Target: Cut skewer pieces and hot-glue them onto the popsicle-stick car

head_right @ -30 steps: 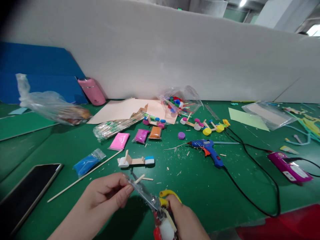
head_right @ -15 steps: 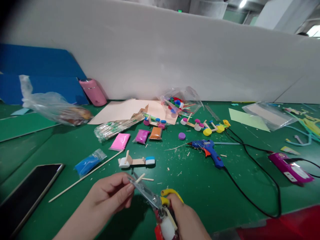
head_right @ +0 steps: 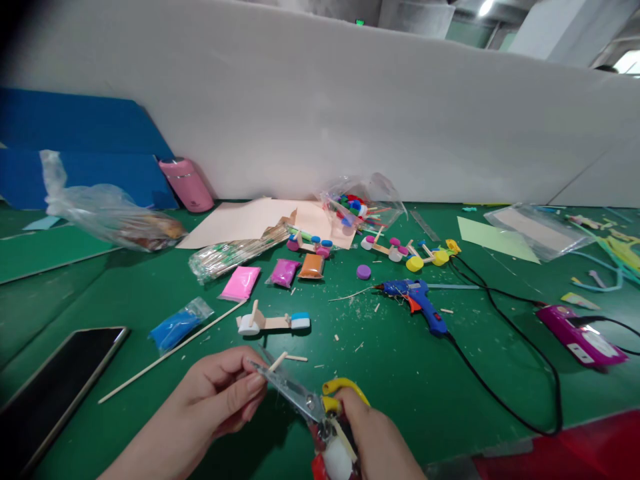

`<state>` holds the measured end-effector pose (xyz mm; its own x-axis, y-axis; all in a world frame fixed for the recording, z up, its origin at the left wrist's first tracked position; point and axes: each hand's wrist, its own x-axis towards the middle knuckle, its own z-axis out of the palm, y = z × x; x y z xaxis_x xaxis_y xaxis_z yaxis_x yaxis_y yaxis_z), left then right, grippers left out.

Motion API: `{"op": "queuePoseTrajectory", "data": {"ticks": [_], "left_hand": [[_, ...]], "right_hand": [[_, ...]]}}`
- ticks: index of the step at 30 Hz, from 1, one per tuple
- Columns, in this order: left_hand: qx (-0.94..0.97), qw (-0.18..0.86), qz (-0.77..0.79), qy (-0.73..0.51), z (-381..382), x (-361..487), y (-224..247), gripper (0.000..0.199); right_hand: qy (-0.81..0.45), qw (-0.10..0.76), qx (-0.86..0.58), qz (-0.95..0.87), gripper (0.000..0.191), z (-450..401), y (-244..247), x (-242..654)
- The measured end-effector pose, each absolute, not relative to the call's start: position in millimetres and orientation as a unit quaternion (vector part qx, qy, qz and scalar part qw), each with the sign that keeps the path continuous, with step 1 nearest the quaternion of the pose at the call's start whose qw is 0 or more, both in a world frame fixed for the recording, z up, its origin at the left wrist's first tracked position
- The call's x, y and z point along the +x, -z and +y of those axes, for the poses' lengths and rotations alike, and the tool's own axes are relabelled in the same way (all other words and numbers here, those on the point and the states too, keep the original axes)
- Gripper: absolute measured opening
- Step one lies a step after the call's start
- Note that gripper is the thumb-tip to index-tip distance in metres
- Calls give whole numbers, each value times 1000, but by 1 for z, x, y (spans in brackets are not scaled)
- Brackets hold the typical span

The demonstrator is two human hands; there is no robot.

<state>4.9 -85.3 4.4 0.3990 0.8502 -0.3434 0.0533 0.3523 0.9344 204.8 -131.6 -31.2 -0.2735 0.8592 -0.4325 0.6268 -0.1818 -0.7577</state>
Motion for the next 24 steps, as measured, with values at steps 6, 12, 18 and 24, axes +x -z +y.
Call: {"op": "queuePoseTrajectory", "data": {"ticks": [6, 12, 18, 24], "left_hand": [[632, 491, 499, -333, -91, 8, -5, 20], [527, 663, 444, -291, -87, 3, -6, 24], [371, 801, 347, -317, -86, 2, 1, 22], [387, 743, 406, -366, -82, -10, -4, 21]], "right_hand": [[-477, 140, -601, -626, 32, -132, 32, 203], [-472, 126, -590, -642, 25, -132, 33, 207], [-451, 164, -578, -660, 28, -134, 31, 209], [-315, 194, -662, -652, 28, -126, 35, 240]]}}
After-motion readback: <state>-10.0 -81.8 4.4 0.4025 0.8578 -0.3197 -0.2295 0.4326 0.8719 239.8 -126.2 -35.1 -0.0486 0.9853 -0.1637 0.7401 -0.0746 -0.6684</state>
